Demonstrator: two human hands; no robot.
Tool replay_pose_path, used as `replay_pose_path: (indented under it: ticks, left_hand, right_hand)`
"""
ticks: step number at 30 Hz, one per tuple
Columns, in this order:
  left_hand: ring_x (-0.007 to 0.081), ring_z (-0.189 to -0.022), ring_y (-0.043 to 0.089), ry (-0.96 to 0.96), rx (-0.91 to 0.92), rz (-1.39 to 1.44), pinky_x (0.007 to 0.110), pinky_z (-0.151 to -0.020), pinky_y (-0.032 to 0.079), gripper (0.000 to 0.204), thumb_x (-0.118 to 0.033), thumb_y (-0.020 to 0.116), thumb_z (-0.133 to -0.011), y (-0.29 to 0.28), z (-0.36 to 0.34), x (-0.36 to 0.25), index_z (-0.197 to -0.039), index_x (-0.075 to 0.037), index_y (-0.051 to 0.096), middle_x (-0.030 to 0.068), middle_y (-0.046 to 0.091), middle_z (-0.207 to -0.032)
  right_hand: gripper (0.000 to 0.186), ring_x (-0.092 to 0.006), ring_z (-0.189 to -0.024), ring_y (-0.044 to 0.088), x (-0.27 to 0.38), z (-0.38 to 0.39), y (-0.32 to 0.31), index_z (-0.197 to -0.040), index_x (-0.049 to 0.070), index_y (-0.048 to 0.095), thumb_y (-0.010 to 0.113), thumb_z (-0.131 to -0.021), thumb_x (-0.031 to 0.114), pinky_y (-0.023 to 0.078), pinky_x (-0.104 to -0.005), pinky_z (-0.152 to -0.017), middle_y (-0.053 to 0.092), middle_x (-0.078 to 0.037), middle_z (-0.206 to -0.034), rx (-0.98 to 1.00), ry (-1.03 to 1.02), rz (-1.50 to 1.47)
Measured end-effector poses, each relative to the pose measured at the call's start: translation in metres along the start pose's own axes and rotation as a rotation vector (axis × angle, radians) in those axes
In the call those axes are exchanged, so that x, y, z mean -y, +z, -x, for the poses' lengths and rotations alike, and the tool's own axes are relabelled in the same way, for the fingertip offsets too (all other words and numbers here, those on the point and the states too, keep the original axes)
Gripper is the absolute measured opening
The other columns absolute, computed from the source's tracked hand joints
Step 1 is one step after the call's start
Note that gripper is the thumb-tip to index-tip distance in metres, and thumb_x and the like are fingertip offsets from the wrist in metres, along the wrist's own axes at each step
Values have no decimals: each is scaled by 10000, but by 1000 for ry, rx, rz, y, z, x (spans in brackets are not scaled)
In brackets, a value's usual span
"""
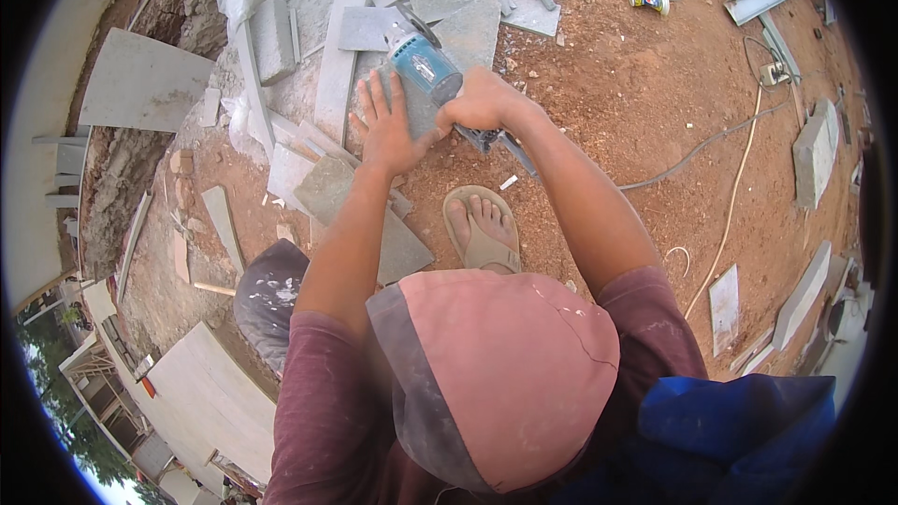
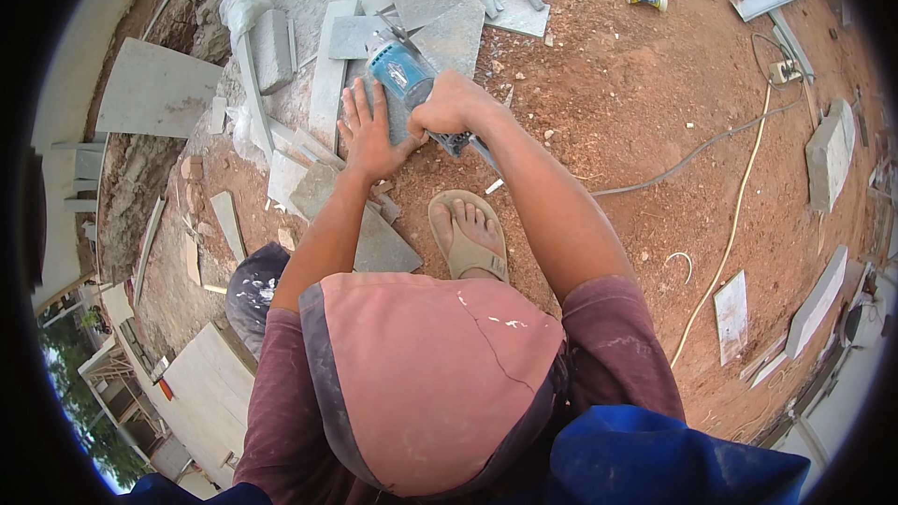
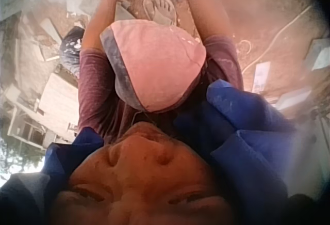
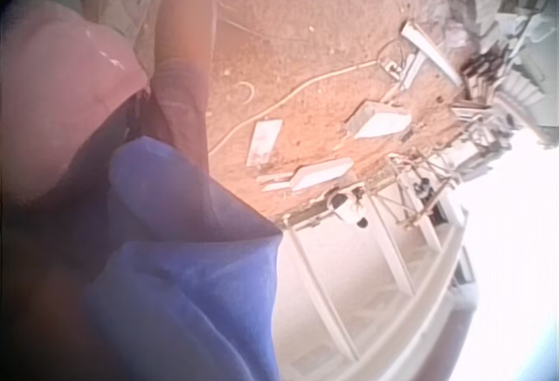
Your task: The person uses an angle grinder to cut a rectangular tile on the ground. They hold the tile steady with their left hand while operating the tool with their right hand, cutting through the material to create a straight edge.
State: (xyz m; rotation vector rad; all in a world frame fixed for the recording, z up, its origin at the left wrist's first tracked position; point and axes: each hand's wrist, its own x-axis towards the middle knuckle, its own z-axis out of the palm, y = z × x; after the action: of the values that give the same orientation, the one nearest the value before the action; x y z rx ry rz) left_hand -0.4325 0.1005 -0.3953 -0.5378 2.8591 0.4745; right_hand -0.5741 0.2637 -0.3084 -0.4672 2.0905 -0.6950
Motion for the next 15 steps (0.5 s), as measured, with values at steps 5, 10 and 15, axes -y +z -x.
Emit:
replay_pose_path:
  ticks: [5,10,15]
  left_hand:
    - [485,-1677,-90,12,-20,-30,797,-1231,147,1435,-796,801,-763,5,-1,5,-1766,-98,49,240,-75,-1826]
    - [485,-1676,-93,10,-25,-19,804,-1226,141,1469,-828,800,-742,8,-1,7,-1766,-101,39,237,-79,-1826]
    - [445,-1685,-110,-19,38,9,779,-1261,98,1414,-721,825,-792,-6,2,-4,-1766,-110,2,225,-105,-1828]
  right_hand:
    - [503,-307,-814,729,5,2,-4,-852,-126,761,899,-593,283,586,-397,-766,768,-246,-886,26,-8,-40]
    - [483,-348,-875,774,10,1,-6,-885,-118,790,852,-615,277,610,-399,-806,791,-288,-976,36,-2,-49]
    - [497,-349,-882,778,6,-6,-4,-895,-125,786,851,-619,283,611,-397,-802,789,-288,-977,29,11,-69]
